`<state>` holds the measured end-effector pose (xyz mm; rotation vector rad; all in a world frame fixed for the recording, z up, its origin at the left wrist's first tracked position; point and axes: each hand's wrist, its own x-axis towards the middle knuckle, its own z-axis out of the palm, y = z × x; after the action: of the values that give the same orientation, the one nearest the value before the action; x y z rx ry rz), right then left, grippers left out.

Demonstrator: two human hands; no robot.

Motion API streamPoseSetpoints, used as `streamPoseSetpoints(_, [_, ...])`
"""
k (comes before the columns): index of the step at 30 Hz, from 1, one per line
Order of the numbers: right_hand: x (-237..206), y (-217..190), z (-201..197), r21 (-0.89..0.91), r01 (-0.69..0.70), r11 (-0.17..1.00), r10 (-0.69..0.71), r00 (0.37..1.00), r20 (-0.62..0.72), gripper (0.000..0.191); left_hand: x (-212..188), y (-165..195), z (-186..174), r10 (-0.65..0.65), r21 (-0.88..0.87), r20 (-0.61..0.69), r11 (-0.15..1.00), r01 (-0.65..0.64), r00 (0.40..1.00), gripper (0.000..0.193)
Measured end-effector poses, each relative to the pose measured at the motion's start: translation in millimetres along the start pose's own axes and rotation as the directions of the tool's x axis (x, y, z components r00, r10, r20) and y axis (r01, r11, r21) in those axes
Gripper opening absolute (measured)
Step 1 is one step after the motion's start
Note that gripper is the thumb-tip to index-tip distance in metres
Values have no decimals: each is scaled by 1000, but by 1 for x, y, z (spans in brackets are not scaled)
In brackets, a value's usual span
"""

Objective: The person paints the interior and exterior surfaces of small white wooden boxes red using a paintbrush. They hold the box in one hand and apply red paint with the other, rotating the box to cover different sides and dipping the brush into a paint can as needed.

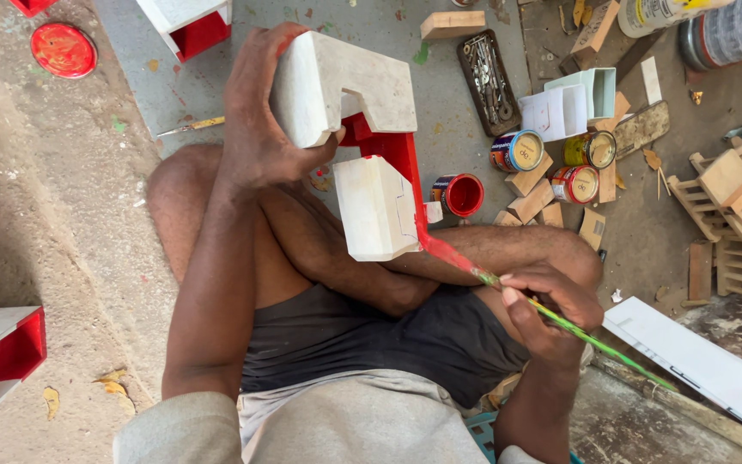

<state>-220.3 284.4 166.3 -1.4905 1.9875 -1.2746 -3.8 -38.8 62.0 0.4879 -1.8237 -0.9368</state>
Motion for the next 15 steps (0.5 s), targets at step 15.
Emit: streamPoseSetpoints(15, [8,7,-5,102,-29,994,34,998,-47,15,1,3,2,-35,-8,8,999,35,999,83])
